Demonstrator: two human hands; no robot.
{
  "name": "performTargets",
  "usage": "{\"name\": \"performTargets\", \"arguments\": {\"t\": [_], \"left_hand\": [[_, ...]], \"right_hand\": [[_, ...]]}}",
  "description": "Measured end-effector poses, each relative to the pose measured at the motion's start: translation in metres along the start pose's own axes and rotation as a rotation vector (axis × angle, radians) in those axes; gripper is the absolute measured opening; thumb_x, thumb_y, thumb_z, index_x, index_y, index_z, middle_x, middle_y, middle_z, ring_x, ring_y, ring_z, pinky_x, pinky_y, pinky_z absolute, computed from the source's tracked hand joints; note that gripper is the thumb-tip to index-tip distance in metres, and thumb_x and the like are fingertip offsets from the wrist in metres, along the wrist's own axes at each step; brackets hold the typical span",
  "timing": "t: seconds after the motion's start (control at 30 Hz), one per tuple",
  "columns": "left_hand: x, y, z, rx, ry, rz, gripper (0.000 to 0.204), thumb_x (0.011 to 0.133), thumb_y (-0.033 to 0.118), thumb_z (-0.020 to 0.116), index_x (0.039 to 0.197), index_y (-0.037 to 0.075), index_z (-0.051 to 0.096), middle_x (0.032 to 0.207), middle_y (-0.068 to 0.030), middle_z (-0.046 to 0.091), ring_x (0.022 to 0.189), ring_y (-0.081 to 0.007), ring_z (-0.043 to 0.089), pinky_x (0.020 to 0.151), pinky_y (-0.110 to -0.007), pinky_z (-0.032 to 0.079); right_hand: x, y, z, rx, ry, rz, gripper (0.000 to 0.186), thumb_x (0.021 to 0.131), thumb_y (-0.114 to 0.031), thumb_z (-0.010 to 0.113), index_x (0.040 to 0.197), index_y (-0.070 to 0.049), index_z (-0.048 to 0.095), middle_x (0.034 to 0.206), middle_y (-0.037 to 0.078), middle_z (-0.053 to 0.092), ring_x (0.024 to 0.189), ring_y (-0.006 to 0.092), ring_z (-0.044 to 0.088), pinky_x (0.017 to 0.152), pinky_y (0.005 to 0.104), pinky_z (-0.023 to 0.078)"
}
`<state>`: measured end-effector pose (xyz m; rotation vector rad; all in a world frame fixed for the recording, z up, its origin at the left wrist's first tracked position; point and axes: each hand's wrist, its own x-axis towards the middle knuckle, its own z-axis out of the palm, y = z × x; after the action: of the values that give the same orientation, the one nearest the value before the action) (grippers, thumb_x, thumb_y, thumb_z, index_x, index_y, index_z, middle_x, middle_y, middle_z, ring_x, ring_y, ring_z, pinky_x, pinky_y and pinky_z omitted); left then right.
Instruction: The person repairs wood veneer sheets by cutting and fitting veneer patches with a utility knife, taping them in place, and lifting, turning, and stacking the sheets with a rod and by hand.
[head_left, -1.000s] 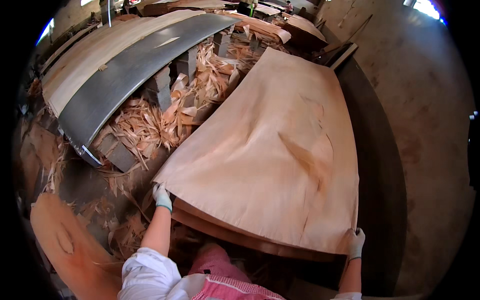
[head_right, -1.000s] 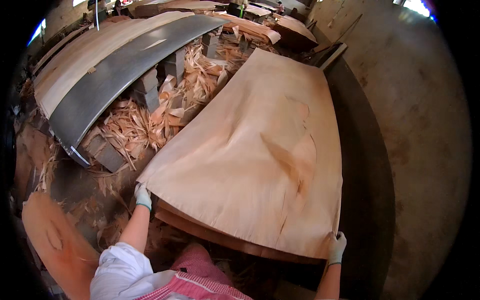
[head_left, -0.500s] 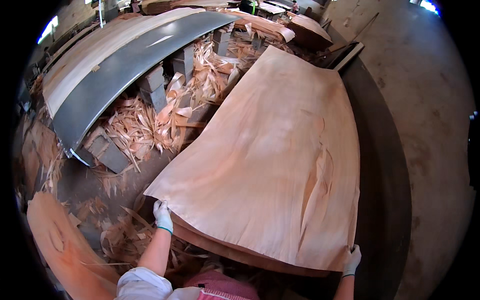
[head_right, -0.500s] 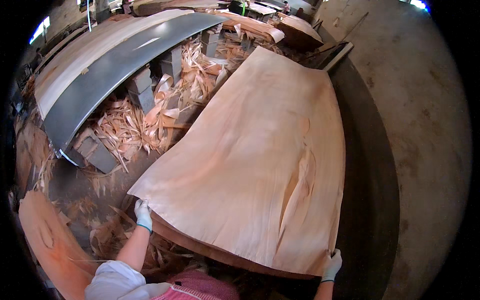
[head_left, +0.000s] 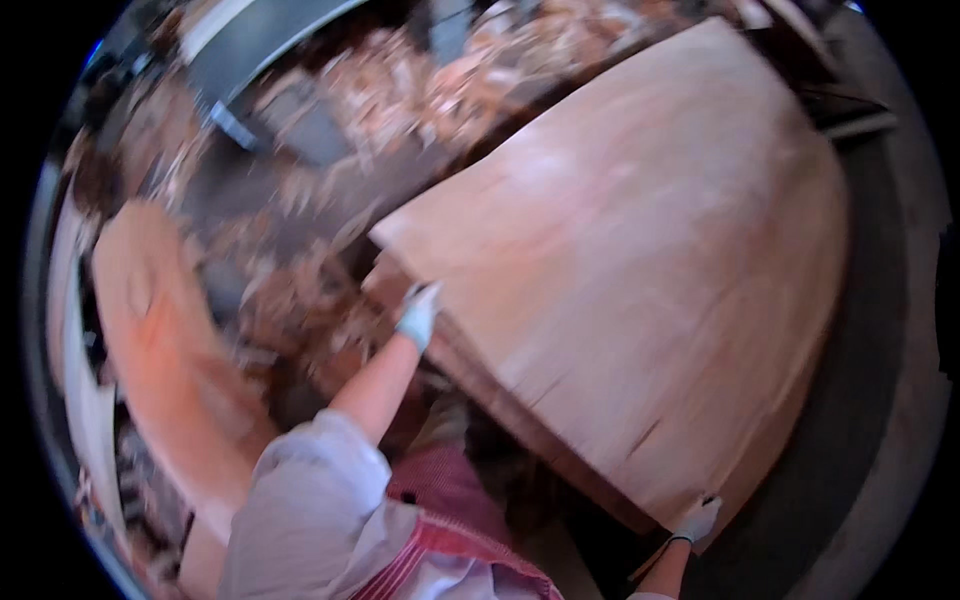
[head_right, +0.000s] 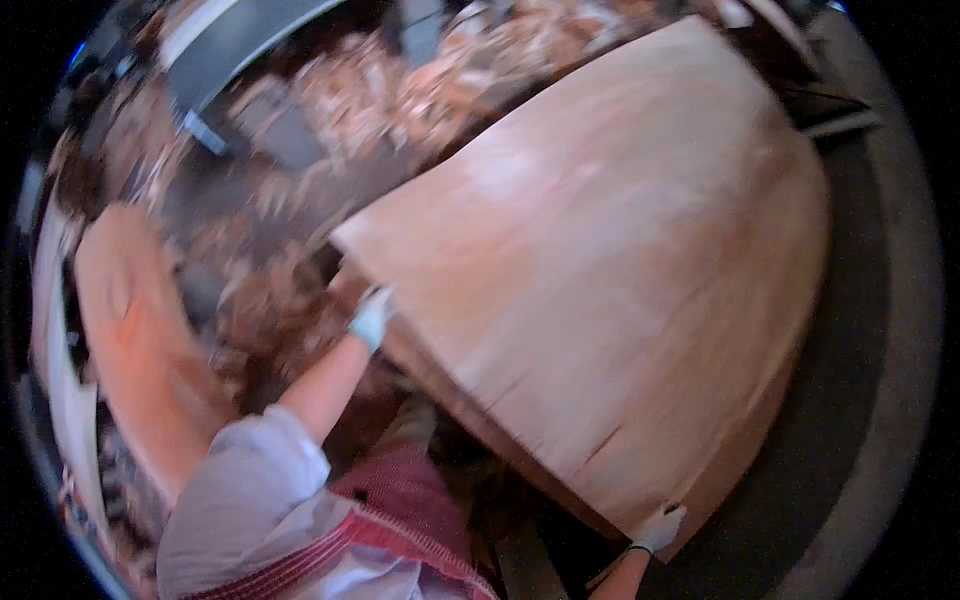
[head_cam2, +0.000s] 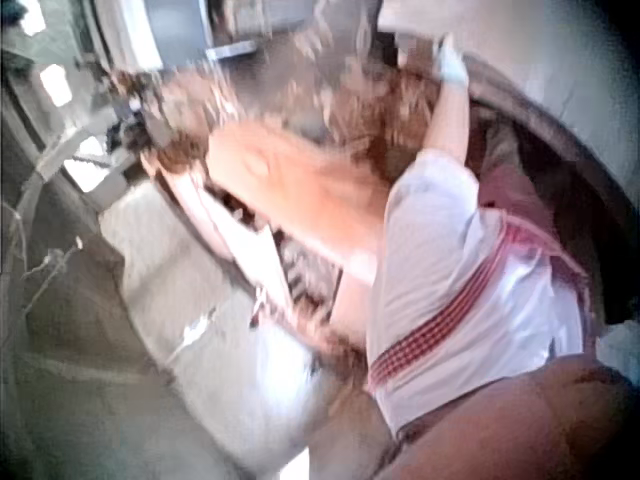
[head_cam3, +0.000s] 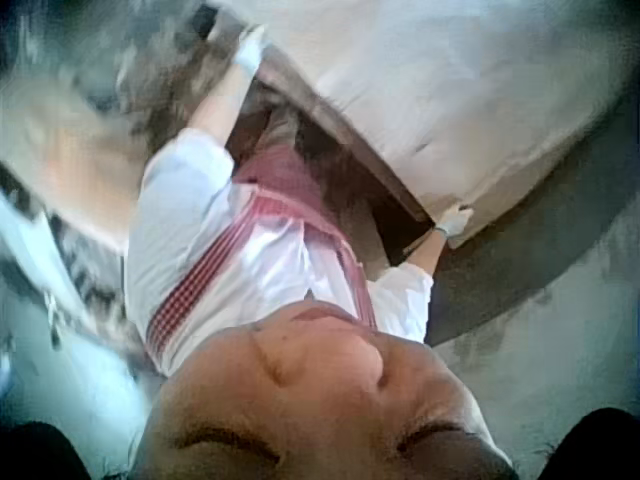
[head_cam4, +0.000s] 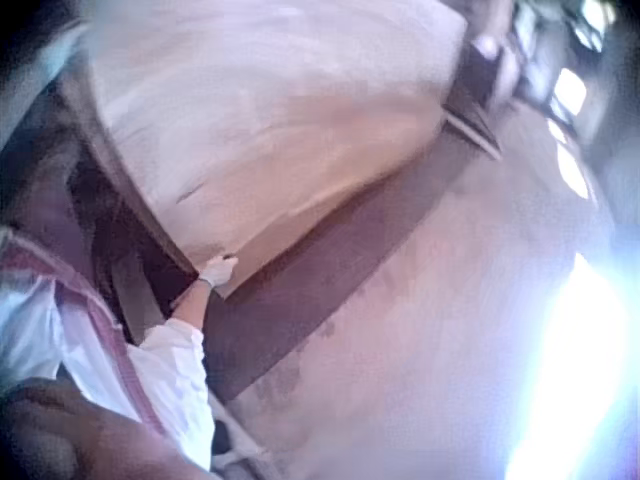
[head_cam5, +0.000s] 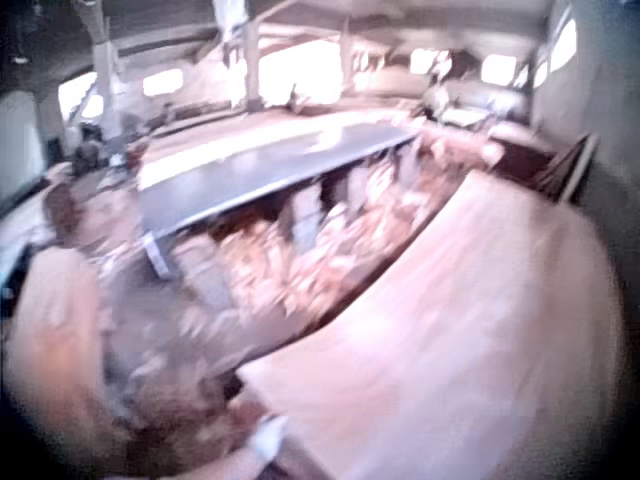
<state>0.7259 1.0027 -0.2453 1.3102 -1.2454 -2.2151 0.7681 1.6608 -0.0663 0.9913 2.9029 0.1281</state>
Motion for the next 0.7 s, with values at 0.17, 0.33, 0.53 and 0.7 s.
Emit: {"name": "performTargets", "arguments": {"t": [0.17,0.33,0.53,0.7], "left_hand": [[0.062,-0.071,-0.049,0.120,0.204,-0.275,0.029,0.084,0.026,0.070,0.107,0.010,0.066,0.094,-0.0034,0.064,0.077,-0.0171,0.061,0.067,-0.033,0.053],[0.090,-0.166,-0.048,0.322,0.221,-0.255,0.021,0.084,0.022,0.068,0.096,0.005,0.069,0.082,-0.0060,0.066,0.065,-0.0175,0.061,0.055,-0.033,0.051],[0.160,-0.173,-0.132,0.475,0.304,-0.222,0.033,0.088,0.034,0.058,0.096,0.003,0.069,0.084,-0.0096,0.067,0.069,-0.0224,0.062,0.061,-0.037,0.051],[0.132,-0.177,-0.090,0.958,-0.060,-0.303,0.036,0.093,0.033,0.051,0.098,0.001,0.065,0.087,-0.0125,0.065,0.078,-0.0266,0.060,0.074,-0.041,0.049]], "right_hand": [[0.012,0.012,0.074,0.002,-0.014,-0.086,0.036,0.096,-0.034,0.051,0.103,0.000,0.053,0.103,0.023,0.061,0.094,0.0414,0.059,0.078,0.0483,0.045],[0.011,0.031,0.088,-0.273,-0.169,0.083,0.045,0.096,-0.042,0.050,0.122,-0.006,0.051,0.114,0.018,0.062,0.102,0.0368,0.061,0.080,0.0457,0.048],[0.022,0.021,0.181,-0.164,-0.266,-0.046,0.049,0.094,-0.042,0.051,0.125,-0.005,0.050,0.115,0.020,0.061,0.103,0.0389,0.060,0.084,0.0473,0.048],[0.035,0.051,0.192,0.152,-0.282,0.061,0.046,0.093,-0.030,0.053,0.134,-0.008,0.049,0.124,0.015,0.061,0.109,0.0298,0.059,0.091,0.0390,0.046]]}}
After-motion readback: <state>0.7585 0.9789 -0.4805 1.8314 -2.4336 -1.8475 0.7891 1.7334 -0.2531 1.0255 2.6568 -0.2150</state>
